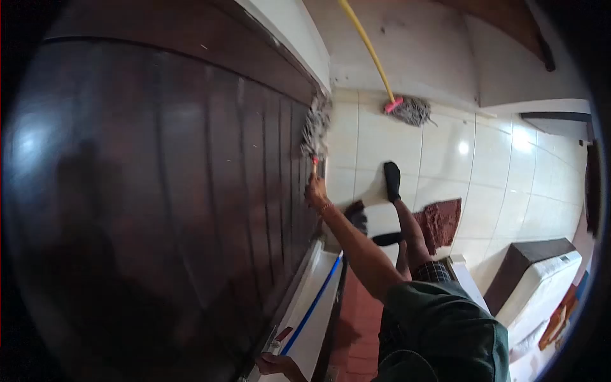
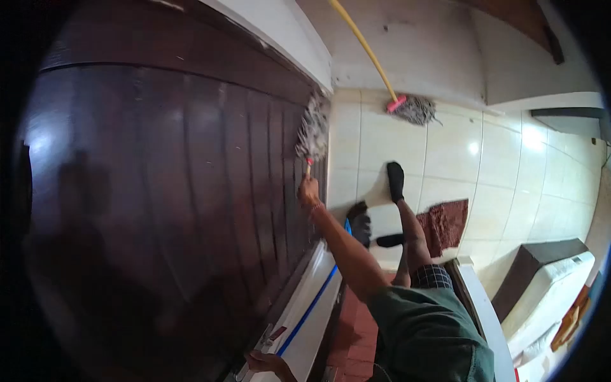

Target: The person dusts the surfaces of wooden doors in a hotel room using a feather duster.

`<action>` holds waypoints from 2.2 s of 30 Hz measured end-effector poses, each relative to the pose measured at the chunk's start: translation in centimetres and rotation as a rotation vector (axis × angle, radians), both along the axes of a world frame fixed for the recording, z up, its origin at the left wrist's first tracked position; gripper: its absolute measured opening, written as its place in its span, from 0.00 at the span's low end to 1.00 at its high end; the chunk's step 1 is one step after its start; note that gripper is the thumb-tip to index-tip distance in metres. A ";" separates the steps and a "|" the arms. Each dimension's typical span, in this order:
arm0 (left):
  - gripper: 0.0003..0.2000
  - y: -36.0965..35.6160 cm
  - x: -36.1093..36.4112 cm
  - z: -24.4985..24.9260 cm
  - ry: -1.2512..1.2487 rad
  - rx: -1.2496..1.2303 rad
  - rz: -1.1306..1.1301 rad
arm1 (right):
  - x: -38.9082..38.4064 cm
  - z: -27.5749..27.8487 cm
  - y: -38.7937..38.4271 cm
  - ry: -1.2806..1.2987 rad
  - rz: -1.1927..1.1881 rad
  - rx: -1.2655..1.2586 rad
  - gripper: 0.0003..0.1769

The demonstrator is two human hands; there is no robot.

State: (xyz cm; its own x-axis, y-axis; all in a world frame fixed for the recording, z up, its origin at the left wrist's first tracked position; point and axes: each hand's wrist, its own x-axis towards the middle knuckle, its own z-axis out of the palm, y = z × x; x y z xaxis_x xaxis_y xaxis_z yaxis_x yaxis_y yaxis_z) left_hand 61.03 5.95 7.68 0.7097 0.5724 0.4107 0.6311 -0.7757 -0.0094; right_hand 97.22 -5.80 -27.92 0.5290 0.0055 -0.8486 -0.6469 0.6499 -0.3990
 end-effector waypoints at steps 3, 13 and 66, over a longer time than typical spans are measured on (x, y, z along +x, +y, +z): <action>0.30 -0.2 0.8 -0.2 -0.091 0.041 -0.055 | -0.5 6.6 -0.4 -0.196 -0.003 -0.121 0.23; 0.19 0.1 0.7 -0.5 -0.072 0.017 0.039 | -2.6 31.1 -4.5 -0.501 0.070 -0.147 0.25; 0.24 0.0 -0.8 -2.6 -0.005 -0.068 0.082 | 14.4 96.9 -9.5 -1.655 -0.003 -0.876 0.31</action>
State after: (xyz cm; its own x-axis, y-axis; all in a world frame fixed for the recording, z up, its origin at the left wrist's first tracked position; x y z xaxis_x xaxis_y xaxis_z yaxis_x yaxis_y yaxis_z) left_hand 60.23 5.94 5.13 0.6576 0.6548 0.3725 0.6921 -0.7204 0.0444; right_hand 111.67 -15.34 69.01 0.7115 -0.0941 0.6964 0.6942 -0.0593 -0.7173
